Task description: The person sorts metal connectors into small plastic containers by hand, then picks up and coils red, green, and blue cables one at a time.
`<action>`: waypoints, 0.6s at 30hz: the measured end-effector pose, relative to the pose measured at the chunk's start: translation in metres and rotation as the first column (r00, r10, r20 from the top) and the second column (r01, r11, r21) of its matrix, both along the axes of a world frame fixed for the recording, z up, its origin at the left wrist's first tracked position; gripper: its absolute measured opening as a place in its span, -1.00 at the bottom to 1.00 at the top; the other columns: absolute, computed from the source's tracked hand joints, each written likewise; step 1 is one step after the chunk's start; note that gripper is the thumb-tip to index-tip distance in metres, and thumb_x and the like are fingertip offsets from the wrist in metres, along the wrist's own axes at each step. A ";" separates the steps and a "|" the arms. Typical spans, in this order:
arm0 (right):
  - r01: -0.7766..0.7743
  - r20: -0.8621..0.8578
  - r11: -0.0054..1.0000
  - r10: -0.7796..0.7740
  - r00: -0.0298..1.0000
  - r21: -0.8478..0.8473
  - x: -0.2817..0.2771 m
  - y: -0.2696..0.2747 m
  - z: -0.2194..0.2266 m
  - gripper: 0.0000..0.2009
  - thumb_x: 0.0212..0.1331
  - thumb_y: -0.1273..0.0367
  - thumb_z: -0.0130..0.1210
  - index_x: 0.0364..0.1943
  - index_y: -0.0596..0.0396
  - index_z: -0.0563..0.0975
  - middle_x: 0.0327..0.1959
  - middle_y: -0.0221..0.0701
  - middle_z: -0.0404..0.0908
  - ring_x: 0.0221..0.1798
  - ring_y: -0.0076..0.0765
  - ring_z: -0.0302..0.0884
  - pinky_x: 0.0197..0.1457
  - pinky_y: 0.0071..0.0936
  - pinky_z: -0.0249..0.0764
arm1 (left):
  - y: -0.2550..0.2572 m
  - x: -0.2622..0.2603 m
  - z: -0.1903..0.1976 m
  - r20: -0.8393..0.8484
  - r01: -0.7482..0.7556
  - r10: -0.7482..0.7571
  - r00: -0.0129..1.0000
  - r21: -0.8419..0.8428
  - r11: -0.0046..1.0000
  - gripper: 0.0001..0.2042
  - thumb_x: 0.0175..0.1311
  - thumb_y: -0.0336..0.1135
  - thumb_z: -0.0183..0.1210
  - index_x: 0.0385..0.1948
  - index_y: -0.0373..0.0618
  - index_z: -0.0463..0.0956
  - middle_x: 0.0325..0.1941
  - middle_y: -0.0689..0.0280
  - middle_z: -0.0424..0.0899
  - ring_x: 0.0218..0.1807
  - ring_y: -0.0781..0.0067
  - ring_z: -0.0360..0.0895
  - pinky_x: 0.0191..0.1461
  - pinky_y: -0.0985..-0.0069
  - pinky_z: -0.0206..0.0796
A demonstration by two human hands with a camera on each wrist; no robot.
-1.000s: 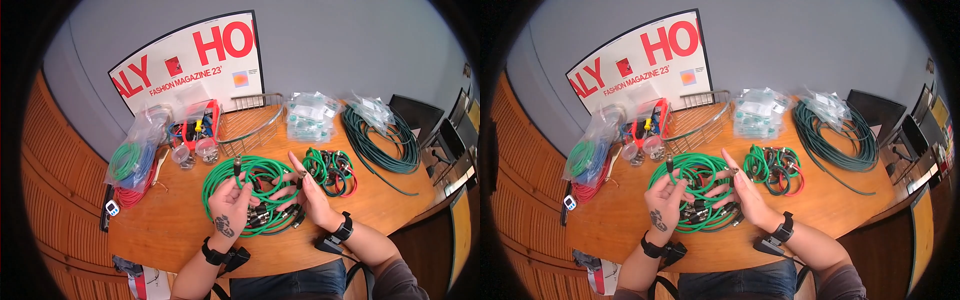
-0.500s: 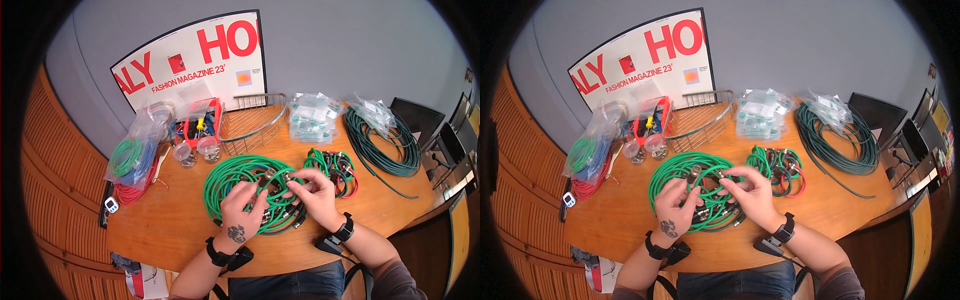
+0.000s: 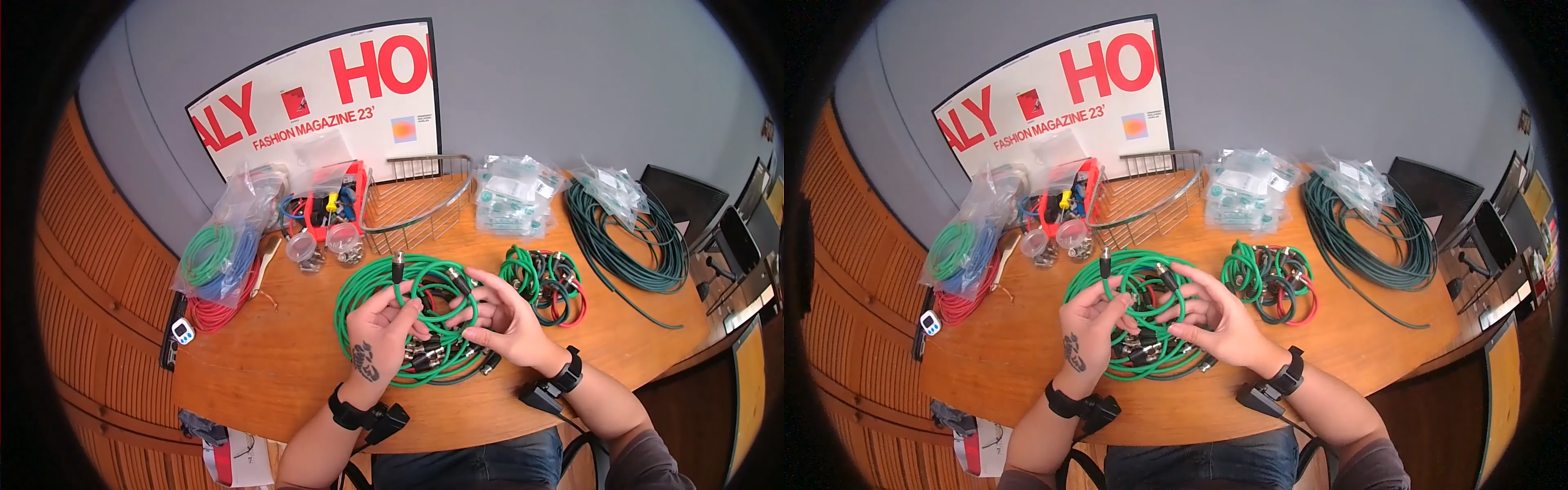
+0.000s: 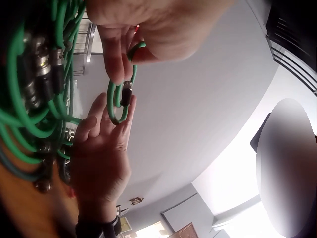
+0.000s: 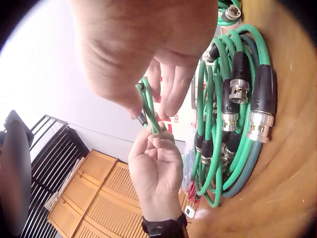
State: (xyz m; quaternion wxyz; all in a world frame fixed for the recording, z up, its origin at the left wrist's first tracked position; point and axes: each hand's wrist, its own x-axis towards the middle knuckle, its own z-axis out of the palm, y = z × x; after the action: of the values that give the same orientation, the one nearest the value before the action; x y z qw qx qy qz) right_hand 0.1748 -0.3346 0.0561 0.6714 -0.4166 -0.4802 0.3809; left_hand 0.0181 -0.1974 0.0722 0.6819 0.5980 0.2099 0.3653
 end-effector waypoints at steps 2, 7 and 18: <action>0.014 0.004 1.000 -0.014 1.000 -0.004 0.004 0.001 -0.006 -0.28 0.21 0.66 0.16 0.44 0.10 0.11 -0.02 -0.32 0.57 0.04 -0.35 0.63 0.02 -0.55 0.53 | 0.001 0.000 -0.001 0.006 0.015 -0.015 1.000 -0.028 0.999 -0.72 0.31 -0.59 0.16 0.04 -0.45 0.49 -0.38 0.22 0.64 -0.48 0.51 0.63 -0.42 0.59 0.56; 0.077 -0.055 0.997 -0.075 0.996 0.018 0.008 0.001 -0.012 -0.36 0.24 0.62 0.16 0.39 0.14 0.18 -0.12 -0.34 0.62 0.01 -0.41 0.62 0.02 -0.57 0.53 | -0.003 -0.001 -0.003 -0.015 0.164 -0.163 0.986 0.069 0.984 -0.75 0.32 -0.60 0.14 0.00 -0.48 0.49 -0.28 0.26 0.55 -0.43 0.53 0.63 -0.38 0.63 0.54; 0.041 -0.156 0.997 -0.052 0.986 -0.072 0.014 0.001 -0.007 -0.52 0.48 0.37 -0.08 0.42 0.14 0.19 -0.01 -0.27 0.60 0.03 -0.35 0.61 0.06 -0.47 0.51 | -0.009 0.002 -0.009 -0.012 0.171 -0.171 0.985 0.125 0.977 -0.70 0.35 -0.51 0.15 0.07 -0.47 0.46 -0.28 0.19 0.63 -0.45 0.47 0.64 -0.40 0.60 0.52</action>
State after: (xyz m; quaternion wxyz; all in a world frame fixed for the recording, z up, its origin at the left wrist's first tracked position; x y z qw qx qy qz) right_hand 0.1886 -0.3334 0.0492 0.7014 -0.4191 -0.4024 0.4129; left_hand 0.0201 -0.2061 0.0628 0.6718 0.6556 0.1346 0.3175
